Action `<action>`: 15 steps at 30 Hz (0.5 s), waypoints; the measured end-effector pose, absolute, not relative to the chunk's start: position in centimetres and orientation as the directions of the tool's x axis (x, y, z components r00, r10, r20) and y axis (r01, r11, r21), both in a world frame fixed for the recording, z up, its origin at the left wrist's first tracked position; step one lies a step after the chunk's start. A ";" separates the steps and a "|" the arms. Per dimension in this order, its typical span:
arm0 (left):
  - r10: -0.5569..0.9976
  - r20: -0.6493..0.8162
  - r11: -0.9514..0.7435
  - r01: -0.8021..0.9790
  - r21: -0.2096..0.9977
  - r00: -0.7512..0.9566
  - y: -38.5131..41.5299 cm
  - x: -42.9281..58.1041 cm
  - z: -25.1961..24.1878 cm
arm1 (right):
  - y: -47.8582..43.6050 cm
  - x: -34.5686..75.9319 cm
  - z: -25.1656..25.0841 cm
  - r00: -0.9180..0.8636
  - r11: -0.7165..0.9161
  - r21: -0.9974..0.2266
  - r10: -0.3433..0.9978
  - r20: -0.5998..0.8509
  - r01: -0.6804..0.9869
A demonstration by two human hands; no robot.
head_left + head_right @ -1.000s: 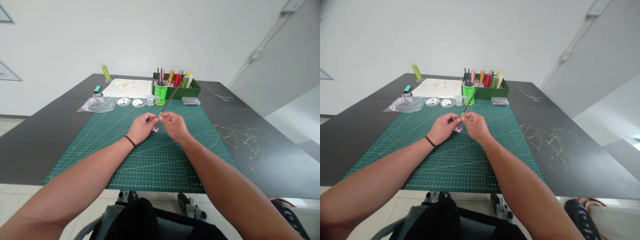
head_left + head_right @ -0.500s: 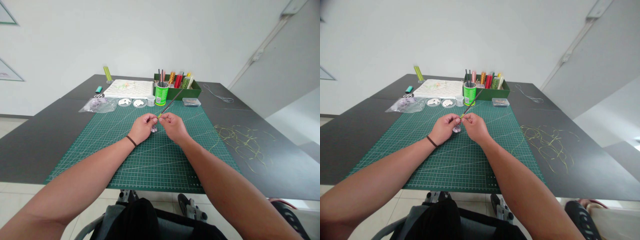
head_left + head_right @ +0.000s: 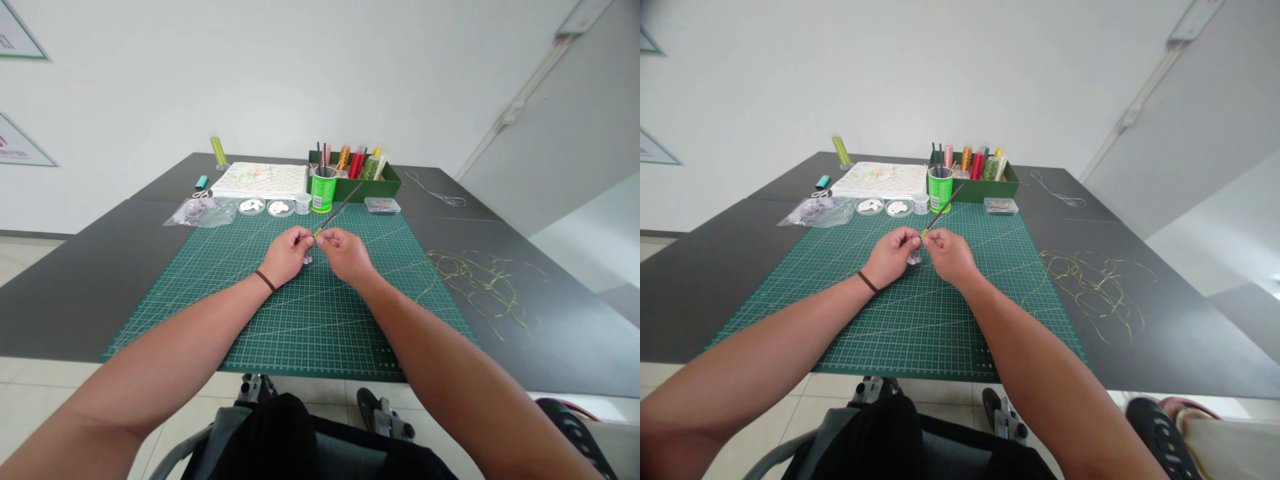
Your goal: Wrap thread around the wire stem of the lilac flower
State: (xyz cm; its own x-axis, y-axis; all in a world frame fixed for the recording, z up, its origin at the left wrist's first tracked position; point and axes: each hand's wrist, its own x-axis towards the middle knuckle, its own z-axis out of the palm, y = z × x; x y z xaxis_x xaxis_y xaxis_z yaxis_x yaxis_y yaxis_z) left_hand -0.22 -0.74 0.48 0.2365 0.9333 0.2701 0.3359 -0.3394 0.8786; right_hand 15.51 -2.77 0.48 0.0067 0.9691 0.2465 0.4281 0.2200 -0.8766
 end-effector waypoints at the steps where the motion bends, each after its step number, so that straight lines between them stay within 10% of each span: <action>1: 0.933 0.266 -0.334 0.304 0.893 0.243 -0.6 -0.2 0.3 | -2.7 15.5 0.4 0.006 0.218 -0.885 0.970 0.242 0.412; 15: 0.925 0.221 -0.267 0.116 0.957 0.308 0.5 -0.2 -0.8 | -2.7 16.0 0.5 -0.016 0.285 -0.819 0.947 0.320 0.498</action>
State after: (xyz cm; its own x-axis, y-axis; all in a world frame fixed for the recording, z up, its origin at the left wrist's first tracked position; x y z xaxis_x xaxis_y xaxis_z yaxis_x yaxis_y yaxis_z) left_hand -0.19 0.47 -0.84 0.3079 0.9254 0.2209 0.1162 -0.2671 0.9566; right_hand 15.96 -2.71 0.53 -0.0160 0.9473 0.3201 0.4980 0.2851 -0.8190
